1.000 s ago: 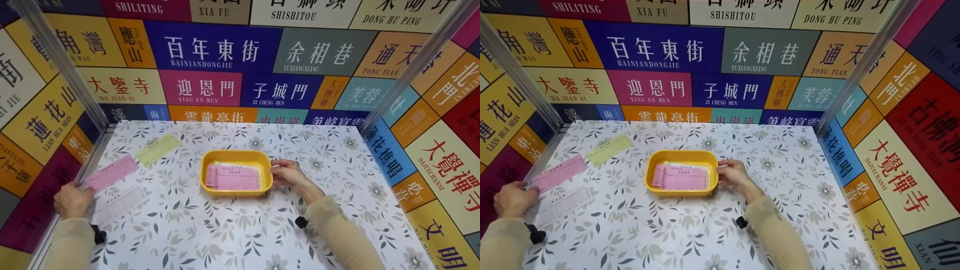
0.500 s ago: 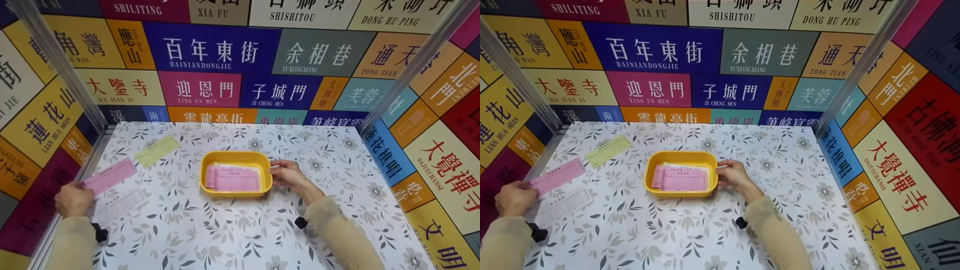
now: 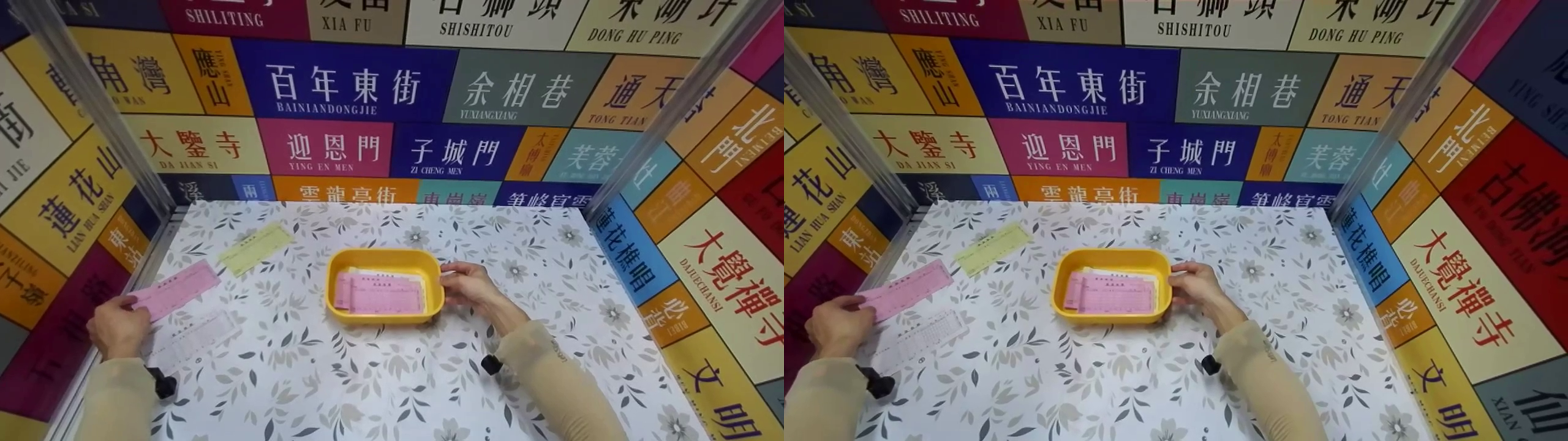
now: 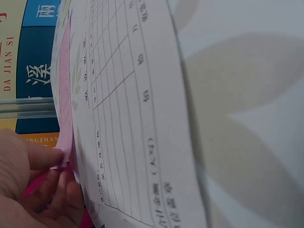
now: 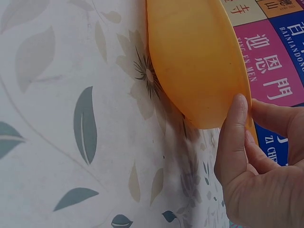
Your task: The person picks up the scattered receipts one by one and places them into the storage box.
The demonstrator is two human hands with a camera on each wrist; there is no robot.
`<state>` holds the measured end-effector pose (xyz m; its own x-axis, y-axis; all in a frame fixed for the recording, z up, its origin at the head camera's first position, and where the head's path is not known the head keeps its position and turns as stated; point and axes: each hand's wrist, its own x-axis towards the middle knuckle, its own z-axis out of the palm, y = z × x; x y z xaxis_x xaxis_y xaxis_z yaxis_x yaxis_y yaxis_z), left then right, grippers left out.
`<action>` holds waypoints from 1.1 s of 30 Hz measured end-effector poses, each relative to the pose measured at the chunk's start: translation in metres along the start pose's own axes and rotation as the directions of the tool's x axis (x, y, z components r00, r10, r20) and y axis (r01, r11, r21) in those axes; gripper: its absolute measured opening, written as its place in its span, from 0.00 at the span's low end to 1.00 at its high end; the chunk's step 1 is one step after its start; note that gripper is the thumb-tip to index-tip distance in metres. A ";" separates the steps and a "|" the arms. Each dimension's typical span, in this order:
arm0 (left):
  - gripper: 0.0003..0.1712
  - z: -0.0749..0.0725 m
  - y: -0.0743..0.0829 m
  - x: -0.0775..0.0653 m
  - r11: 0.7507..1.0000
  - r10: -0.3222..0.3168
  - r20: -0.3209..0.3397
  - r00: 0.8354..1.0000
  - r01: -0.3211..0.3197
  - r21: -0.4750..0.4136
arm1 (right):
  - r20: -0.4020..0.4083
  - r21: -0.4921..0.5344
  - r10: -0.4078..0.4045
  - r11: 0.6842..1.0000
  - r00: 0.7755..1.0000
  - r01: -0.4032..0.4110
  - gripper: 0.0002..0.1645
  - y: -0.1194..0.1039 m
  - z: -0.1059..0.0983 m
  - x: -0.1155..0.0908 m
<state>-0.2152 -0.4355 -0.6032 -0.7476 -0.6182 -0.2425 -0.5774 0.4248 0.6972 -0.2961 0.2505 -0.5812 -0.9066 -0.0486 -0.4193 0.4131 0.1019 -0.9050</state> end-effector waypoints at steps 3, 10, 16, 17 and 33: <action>0.33 0.002 -0.001 0.002 0.999 0.030 -0.050 0.998 -0.031 -0.024 | -0.003 0.000 -0.003 1.000 1.000 0.003 0.27 0.001 0.000 0.000; 0.34 0.001 0.007 0.003 0.997 0.015 -0.010 1.000 -0.016 -0.072 | 0.001 -0.002 -0.008 1.000 1.000 0.008 0.27 0.000 -0.001 0.000; 0.36 -0.002 0.014 0.000 0.995 0.003 0.009 1.000 -0.002 -0.098 | 0.021 0.008 -0.020 1.000 1.000 0.020 0.27 0.000 0.000 0.000; 0.36 -0.002 0.015 0.000 0.995 0.006 0.011 1.000 -0.004 -0.098 | 0.024 0.011 -0.023 1.000 0.999 0.022 0.27 0.000 0.000 0.000; 0.35 -0.018 0.044 -0.008 0.991 0.076 -0.072 0.995 -0.083 -0.103 | 0.035 0.050 -0.002 0.999 0.999 0.000 0.26 0.000 0.000 0.002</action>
<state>-0.2290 -0.4238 -0.5590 -0.7636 -0.6304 -0.1397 -0.4766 0.4043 0.7806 -0.2977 0.2503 -0.5819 -0.9036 -0.0838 -0.4201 0.4170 0.0523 -0.9074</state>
